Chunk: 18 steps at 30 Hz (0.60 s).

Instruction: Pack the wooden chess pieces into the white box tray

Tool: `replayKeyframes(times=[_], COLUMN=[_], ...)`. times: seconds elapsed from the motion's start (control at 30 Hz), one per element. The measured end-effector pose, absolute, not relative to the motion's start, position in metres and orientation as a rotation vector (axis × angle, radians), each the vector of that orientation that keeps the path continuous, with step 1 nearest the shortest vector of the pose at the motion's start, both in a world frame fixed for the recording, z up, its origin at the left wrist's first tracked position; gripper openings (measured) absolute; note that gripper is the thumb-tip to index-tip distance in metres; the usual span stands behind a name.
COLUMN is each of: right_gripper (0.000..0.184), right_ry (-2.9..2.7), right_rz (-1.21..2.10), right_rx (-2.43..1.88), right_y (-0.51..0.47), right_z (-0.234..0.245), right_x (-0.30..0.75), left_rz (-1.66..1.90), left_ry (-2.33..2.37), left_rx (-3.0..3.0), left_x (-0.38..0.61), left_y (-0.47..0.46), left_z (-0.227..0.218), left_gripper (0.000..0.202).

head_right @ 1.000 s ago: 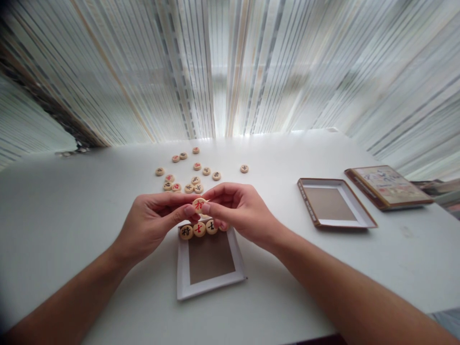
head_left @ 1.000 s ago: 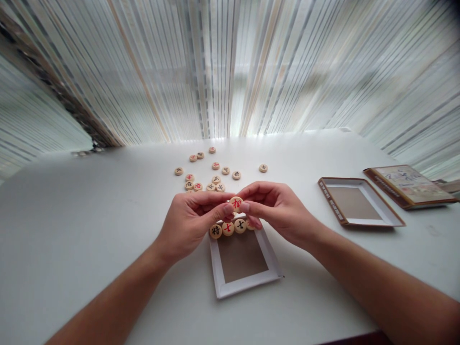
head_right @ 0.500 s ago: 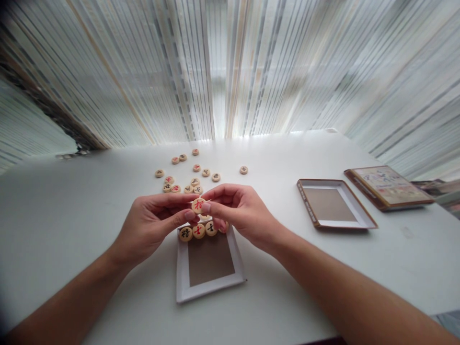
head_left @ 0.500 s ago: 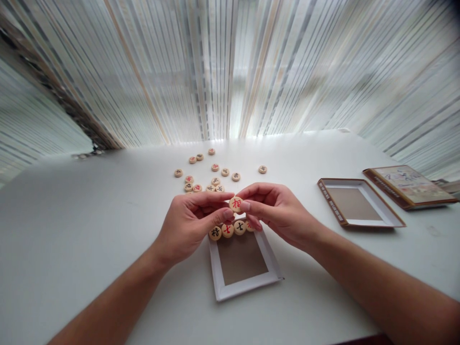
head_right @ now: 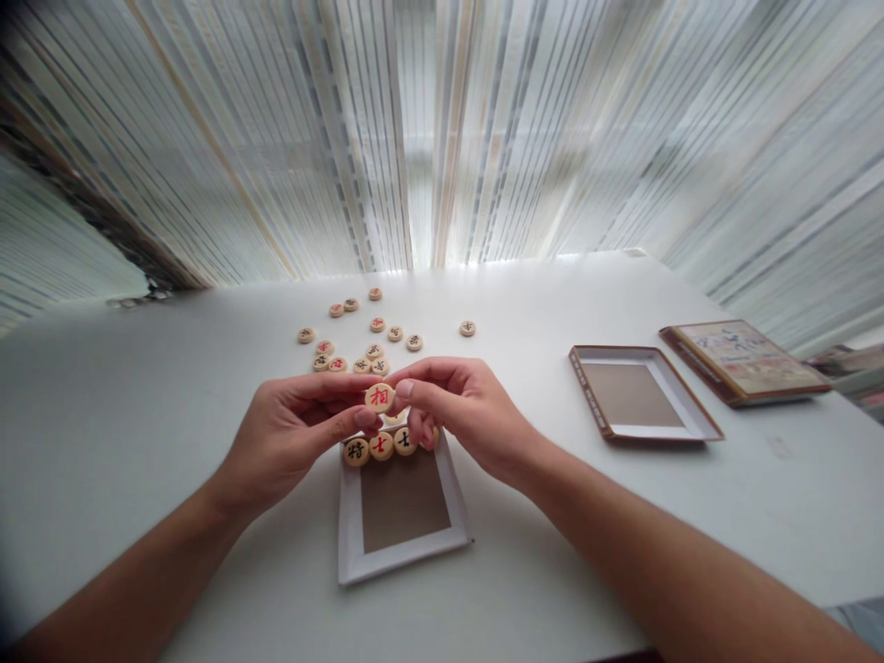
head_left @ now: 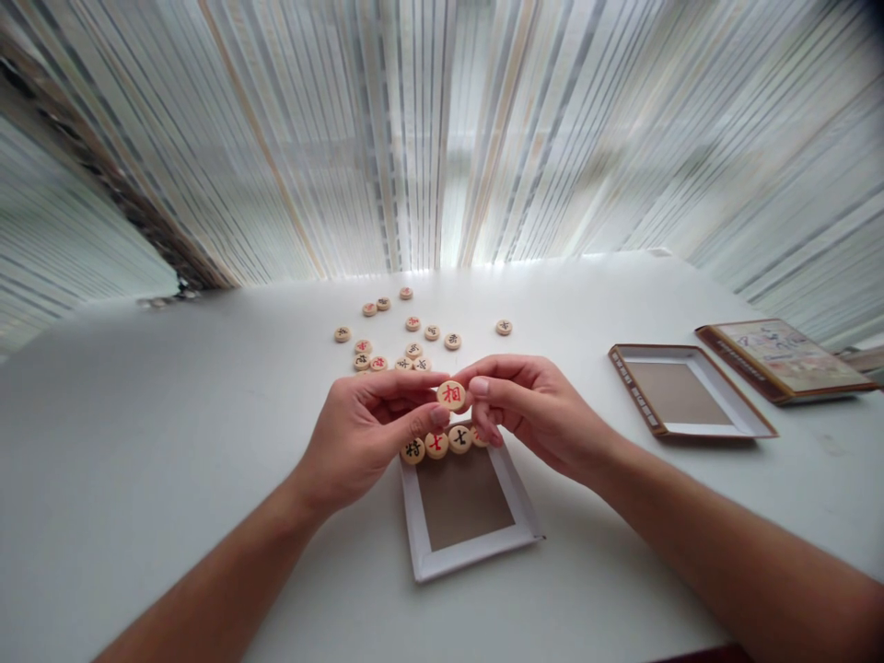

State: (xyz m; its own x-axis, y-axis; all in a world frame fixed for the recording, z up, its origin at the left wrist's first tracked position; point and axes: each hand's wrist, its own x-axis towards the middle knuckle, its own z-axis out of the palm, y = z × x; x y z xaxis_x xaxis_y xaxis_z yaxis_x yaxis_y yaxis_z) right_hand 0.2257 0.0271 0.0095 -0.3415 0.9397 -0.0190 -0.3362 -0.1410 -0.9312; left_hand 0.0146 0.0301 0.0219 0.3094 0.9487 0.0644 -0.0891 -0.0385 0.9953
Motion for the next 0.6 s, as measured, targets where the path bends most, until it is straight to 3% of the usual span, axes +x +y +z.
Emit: replayKeyframes(times=[0.2, 0.6], right_gripper=[0.018, 0.029], right_ry=[-1.111, -1.158], right_rz=[1.665, 1.672], right_rx=[-0.795, -0.796], right_y=[0.0270, 0.0265], right_z=[0.0101, 0.0066], right_x=[0.2266, 0.2269], left_rz=[1.055, 1.072], left_ry=[0.882, 0.837], left_rx=[1.325, 1.301], left_x=[0.0144, 0.0154], left_y=[0.0302, 0.0307], left_z=[0.0218, 0.0229], left_gripper=[0.033, 0.036])
